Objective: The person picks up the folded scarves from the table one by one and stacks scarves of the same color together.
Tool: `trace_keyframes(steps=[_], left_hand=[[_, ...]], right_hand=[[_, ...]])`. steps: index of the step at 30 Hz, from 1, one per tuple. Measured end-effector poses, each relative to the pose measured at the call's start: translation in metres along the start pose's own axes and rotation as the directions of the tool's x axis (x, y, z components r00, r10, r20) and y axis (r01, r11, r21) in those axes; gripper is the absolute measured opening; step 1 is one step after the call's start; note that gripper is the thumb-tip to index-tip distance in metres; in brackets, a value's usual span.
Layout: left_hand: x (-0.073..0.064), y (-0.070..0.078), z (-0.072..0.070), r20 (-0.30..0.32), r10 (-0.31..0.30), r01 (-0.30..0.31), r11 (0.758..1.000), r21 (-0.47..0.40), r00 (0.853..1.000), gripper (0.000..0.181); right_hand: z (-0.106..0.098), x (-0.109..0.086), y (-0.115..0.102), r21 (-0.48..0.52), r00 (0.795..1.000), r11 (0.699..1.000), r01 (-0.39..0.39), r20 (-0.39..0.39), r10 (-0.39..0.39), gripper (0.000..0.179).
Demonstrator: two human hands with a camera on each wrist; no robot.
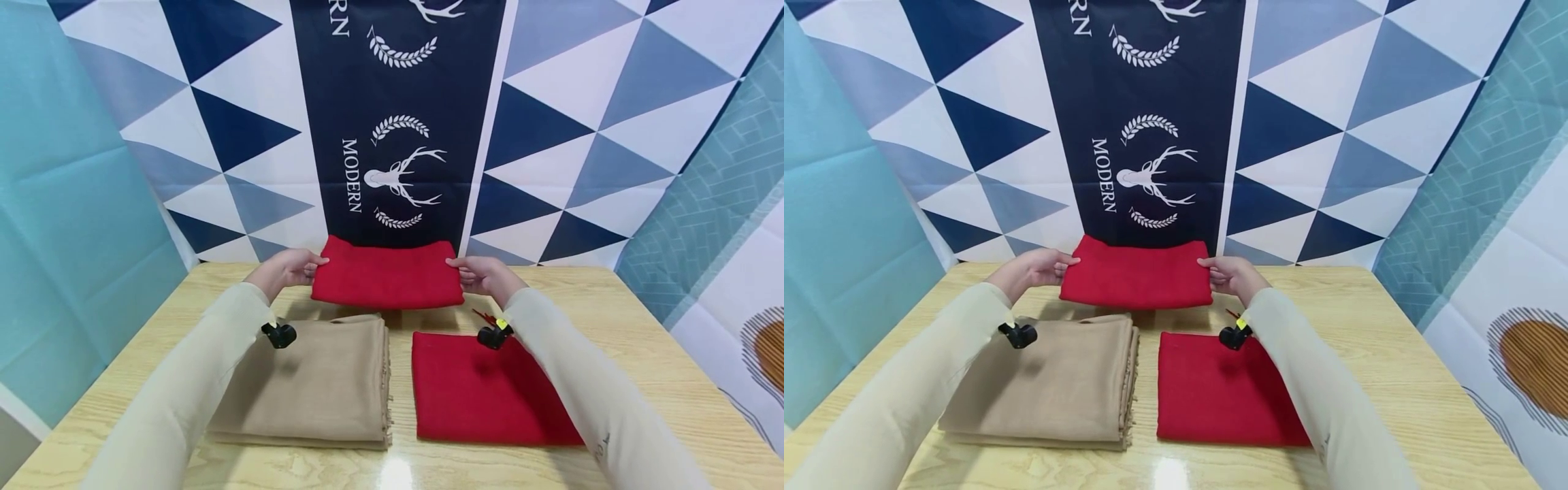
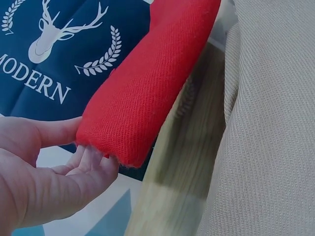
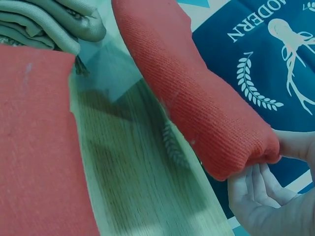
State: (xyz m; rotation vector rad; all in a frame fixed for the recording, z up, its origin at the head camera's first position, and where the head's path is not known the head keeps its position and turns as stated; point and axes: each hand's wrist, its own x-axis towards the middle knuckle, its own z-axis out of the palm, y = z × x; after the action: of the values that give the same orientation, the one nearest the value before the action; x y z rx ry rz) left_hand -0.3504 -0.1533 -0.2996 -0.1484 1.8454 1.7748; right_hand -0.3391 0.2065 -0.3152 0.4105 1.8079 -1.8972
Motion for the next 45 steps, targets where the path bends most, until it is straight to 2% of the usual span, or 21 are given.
trace_keyframes(steps=[8,16,25,34,45], left_hand=[[-0.003,0.000,-0.003,-0.009,0.008,-0.008,1.000,-0.008,1.000,0.006],[-0.005,-0.003,-0.006,0.007,0.012,-0.012,1.000,-0.019,1.000,0.005],[-0.010,-0.003,-0.004,-0.016,0.014,-0.014,1.000,-0.027,1.000,0.006],[-0.015,-0.004,-0.005,0.004,0.038,-0.038,0.999,-0.020,0.999,0.006],[-0.021,-0.007,-0.004,0.025,0.052,-0.051,0.998,-0.033,0.998,0.007]], right_hand=[[0.003,-0.009,-0.001,-0.017,1.000,1.000,-0.001,0.002,0.002,0.018],[0.005,-0.015,0.000,-0.007,1.000,1.000,-0.002,0.016,0.002,0.018],[0.004,-0.021,0.002,0.010,0.999,1.000,0.015,0.043,-0.015,0.018],[0.003,-0.027,0.003,0.011,0.998,0.999,0.039,0.050,-0.039,0.019],[0.001,-0.032,0.005,-0.006,0.987,0.997,0.076,0.143,-0.075,0.014]])
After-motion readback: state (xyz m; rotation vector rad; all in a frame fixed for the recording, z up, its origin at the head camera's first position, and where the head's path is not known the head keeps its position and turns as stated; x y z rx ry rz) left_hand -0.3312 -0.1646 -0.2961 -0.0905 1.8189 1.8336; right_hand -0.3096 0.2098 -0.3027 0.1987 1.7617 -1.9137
